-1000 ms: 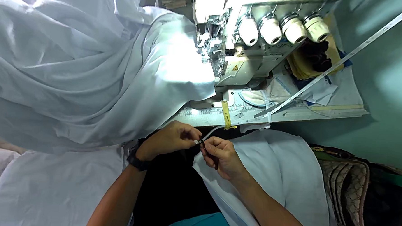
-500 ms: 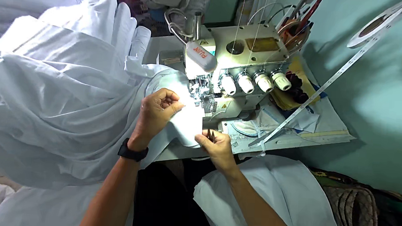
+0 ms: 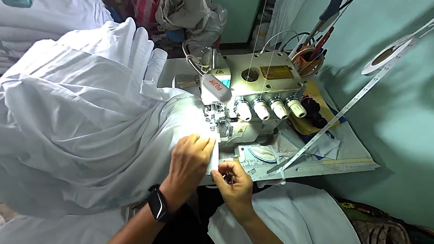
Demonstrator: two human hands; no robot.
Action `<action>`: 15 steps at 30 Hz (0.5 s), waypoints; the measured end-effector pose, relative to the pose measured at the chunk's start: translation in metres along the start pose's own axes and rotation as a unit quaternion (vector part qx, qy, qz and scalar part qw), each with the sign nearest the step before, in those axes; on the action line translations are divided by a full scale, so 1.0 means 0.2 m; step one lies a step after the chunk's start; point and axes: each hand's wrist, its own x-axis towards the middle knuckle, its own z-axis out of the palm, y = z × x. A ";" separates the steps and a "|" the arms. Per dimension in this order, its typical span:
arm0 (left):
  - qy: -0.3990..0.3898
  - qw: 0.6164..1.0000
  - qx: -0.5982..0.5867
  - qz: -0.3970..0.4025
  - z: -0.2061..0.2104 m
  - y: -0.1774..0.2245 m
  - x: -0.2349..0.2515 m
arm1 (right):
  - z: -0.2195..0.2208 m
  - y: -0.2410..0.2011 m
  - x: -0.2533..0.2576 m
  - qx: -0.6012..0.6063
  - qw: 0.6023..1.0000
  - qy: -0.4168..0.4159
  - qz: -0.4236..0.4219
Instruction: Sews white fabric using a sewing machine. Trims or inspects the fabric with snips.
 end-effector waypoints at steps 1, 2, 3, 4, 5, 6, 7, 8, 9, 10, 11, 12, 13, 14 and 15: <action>0.008 1.000 0.001 -0.008 0.01 0.01 -0.02 | 0.01 0.01 0.01 -0.009 1.000 0.004 -0.012; 0.009 1.000 -0.018 -0.018 0.02 -0.01 -0.03 | 0.02 0.02 0.03 -0.013 1.000 0.004 -0.019; 0.001 0.998 -0.048 -0.029 0.02 -0.03 -0.03 | 0.03 0.02 0.06 -0.014 1.000 0.005 -0.025; -0.011 0.996 -0.081 -0.043 0.02 -0.06 -0.01 | 0.04 0.03 0.10 -0.014 0.999 0.004 -0.032; -0.027 0.991 -0.118 -0.057 0.01 -0.10 0.01 | 0.05 0.03 0.13 -0.016 0.999 0.003 -0.037; -0.040 0.986 -0.148 -0.064 0.01 -0.15 0.03 | 0.05 0.03 0.18 -0.023 0.999 0.002 -0.042; -0.046 0.982 -0.168 -0.067 0.01 -0.19 0.05 | 0.06 0.04 0.23 -0.037 0.998 0.002 -0.048; -0.051 0.980 -0.179 -0.068 0.02 -0.23 0.08 | 0.06 0.05 0.27 -0.062 0.997 0.006 -0.053; -0.059 0.978 -0.185 -0.070 0.03 -0.27 0.10 | 0.07 0.06 0.30 -0.102 0.993 0.013 -0.056; -0.060 0.978 -0.186 -0.072 0.04 -0.30 0.12 | 0.07 0.06 0.33 -0.143 0.988 0.021 -0.057; -0.057 0.978 -0.185 -0.073 0.05 -0.32 0.15 | 0.07 0.06 0.33 -0.166 0.984 0.025 -0.059; -0.054 0.978 -0.187 -0.079 0.05 -0.33 0.17 | 0.08 0.07 0.33 -0.166 0.983 0.026 -0.070; -0.051 0.976 -0.192 -0.085 0.06 -0.35 0.20 | 0.08 0.09 0.30 -0.145 0.985 0.023 -0.093; -0.047 0.975 -0.195 -0.091 0.07 -0.37 0.23 | 0.07 0.11 0.25 -0.114 0.987 0.011 -0.114; -0.044 0.974 -0.199 -0.098 0.09 -0.40 0.26 | 0.07 0.16 0.17 -0.099 0.987 -0.003 -0.126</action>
